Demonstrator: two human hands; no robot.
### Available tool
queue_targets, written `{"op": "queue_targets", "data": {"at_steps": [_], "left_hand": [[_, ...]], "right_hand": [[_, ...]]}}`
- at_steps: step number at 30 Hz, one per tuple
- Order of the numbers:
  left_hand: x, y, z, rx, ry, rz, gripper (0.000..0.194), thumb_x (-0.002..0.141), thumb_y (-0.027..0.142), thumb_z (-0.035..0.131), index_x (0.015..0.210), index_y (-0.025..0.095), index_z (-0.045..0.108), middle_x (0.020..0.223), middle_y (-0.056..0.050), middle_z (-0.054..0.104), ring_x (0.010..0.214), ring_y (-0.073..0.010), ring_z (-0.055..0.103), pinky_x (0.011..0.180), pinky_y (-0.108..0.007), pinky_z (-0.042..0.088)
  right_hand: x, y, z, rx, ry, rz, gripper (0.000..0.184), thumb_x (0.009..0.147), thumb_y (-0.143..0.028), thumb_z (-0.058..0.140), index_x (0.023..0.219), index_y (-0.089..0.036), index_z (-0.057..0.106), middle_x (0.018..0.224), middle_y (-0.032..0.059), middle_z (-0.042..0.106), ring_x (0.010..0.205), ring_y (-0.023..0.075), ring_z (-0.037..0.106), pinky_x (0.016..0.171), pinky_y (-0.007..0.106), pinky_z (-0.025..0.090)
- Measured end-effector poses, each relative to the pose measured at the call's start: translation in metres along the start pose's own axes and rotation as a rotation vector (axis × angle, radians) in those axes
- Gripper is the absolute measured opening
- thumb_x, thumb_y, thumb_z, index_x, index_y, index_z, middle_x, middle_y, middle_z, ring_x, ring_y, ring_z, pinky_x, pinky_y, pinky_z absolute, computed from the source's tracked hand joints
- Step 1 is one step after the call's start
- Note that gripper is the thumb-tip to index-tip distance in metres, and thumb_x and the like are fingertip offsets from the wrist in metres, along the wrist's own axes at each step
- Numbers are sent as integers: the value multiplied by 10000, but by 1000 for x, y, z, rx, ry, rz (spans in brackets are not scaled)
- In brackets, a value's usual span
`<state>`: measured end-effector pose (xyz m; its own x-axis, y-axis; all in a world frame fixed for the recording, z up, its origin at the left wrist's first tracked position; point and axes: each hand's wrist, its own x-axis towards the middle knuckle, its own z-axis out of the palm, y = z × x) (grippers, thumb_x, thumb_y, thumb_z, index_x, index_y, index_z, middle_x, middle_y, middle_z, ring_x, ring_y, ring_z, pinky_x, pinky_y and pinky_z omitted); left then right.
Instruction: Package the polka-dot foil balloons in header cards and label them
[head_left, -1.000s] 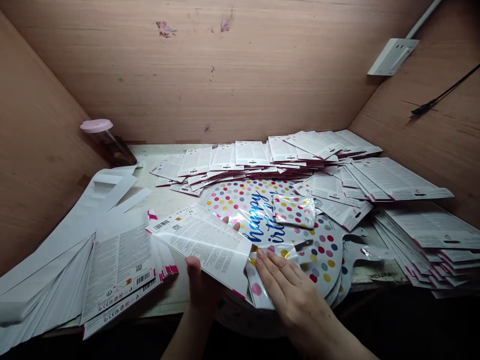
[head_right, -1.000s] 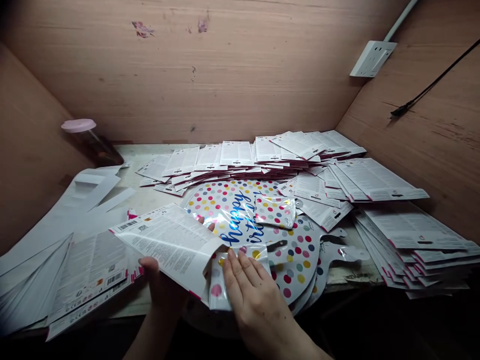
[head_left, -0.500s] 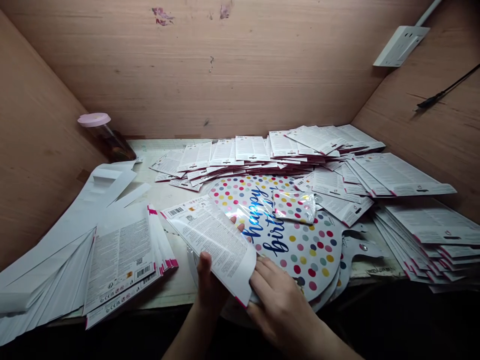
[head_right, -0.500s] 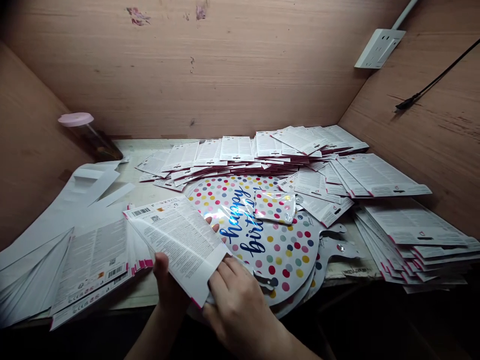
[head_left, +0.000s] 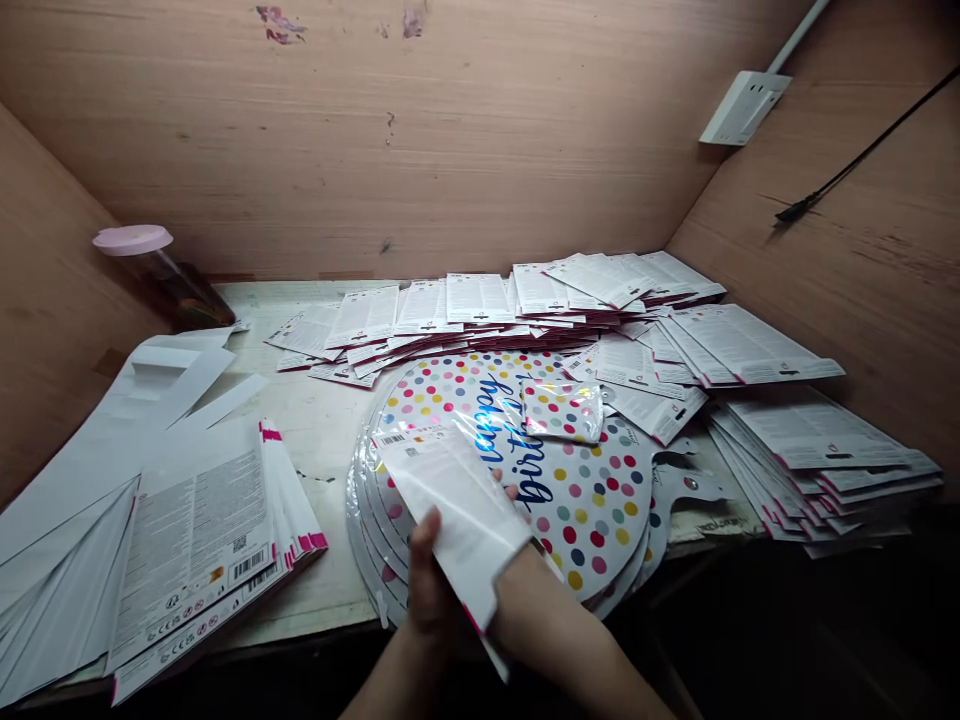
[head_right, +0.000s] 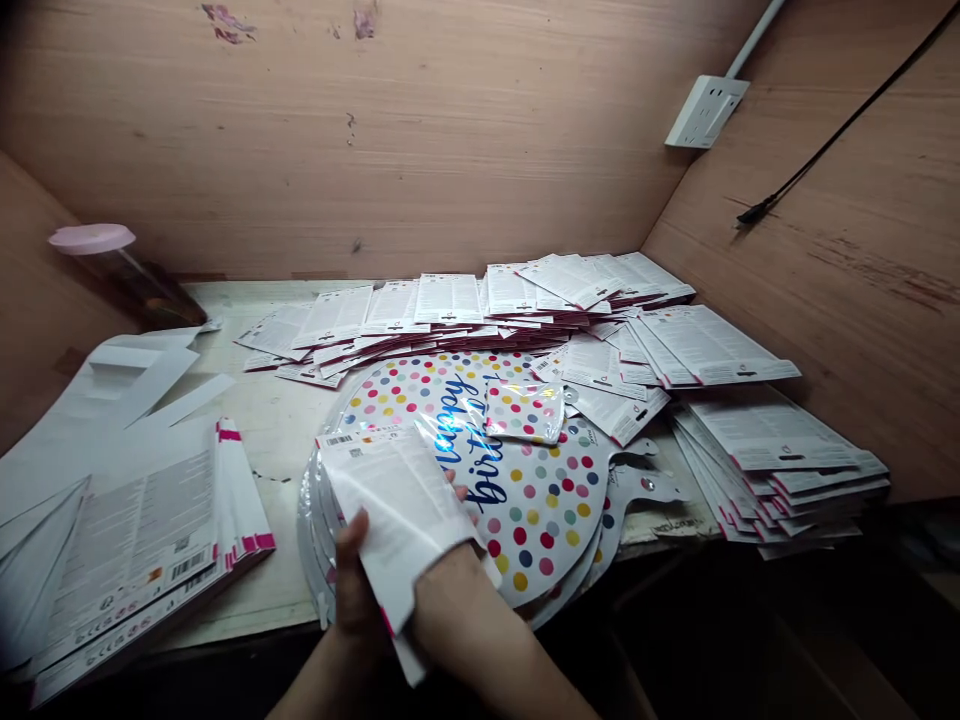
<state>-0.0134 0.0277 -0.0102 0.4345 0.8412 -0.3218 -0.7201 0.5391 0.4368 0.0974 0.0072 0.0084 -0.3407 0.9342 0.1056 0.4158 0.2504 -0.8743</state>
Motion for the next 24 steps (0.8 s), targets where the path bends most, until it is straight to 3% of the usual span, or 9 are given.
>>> {"op": "queue_targets", "data": {"at_steps": [3, 7, 9, 10, 12, 15, 18, 21, 24], "left_hand": [[15, 25, -12, 186, 192, 103, 765, 714, 432, 710, 1390, 160, 477, 1258, -149, 643, 1208, -391, 570, 1084, -527, 399], [19, 37, -28, 737, 276, 401, 927, 789, 256, 700, 1537, 270, 154, 1523, -133, 382, 1384, -329, 395, 1149, -546, 281], [12, 36, -35, 1103, 288, 607, 811, 821, 235, 672, 1517, 293, 259, 1595, -101, 246, 1457, -331, 248, 1180, -567, 176], [7, 35, -39, 1280, 230, 666, 706, 825, 226, 668, 1468, 295, 386, 1590, -82, 268, 1471, -339, 202, 1188, -578, 128], [-5, 37, -48, 1555, -34, 633, 543, 818, 247, 685, 1346, 304, 567, 1532, -66, 397, 1471, -362, 189, 1188, -602, 77], [-16, 42, -61, 1792, -371, 449, 653, 810, 359, 714, 1417, 331, 477, 1505, -70, 434, 1435, -380, 287, 1171, -613, 151], [-17, 45, -73, 2026, -424, 486, 713, 855, 427, 653, 1487, 327, 340, 1539, -60, 365, 1424, -350, 324, 1170, -547, 227], [-15, 42, -84, 2159, -453, 729, 710, 854, 408, 649, 1490, 327, 344, 1506, -35, 421, 1381, -295, 417, 1191, -427, 234], [-5, 36, -97, 2058, -487, 1013, 697, 809, 340, 677, 1455, 364, 413, 1438, 23, 507, 1345, -247, 470, 1213, -312, 179]], "right_hand": [[-29, 2, -18, -273, -29, -225, 582, 842, -49, 491, 1397, -222, 502, 1369, 117, 578, 1304, 280, 502, 1100, 458, 421], [-54, 29, -38, -442, 225, -241, 558, 896, -28, 460, 1416, -233, 467, 1368, 123, 573, 1307, 243, 507, 1041, 413, 494], [-55, 46, -41, -524, 159, -249, 540, 924, -74, 473, 1442, -223, 440, 1430, 133, 516, 1368, 266, 434, 1060, 453, 475], [-54, 54, -40, -548, 85, -267, 538, 930, -103, 489, 1452, -219, 427, 1449, 133, 498, 1388, 274, 405, 1066, 465, 467], [-51, 65, -38, -567, -14, -293, 541, 932, -157, 527, 1459, -217, 419, 1447, 129, 503, 1393, 281, 394, 1066, 476, 463], [-44, 69, -31, -554, 16, -292, 461, 919, -223, 581, 1377, -228, 523, 1364, 126, 579, 1321, 303, 467, 1031, 512, 474], [-34, 62, -17, -513, 179, -163, 260, 931, -216, 549, 1164, -209, 664, 1110, 120, 668, 1071, 274, 574, 894, 468, 520], [-23, 55, 1, -491, 361, 15, 146, 907, -177, 556, 883, -177, 700, 880, 80, 633, 872, 223, 553, 795, 395, 504], [-11, 60, 11, -483, 401, 62, 104, 839, -269, 683, 779, -183, 677, 853, 37, 623, 862, 194, 545, 808, 344, 479]]}}
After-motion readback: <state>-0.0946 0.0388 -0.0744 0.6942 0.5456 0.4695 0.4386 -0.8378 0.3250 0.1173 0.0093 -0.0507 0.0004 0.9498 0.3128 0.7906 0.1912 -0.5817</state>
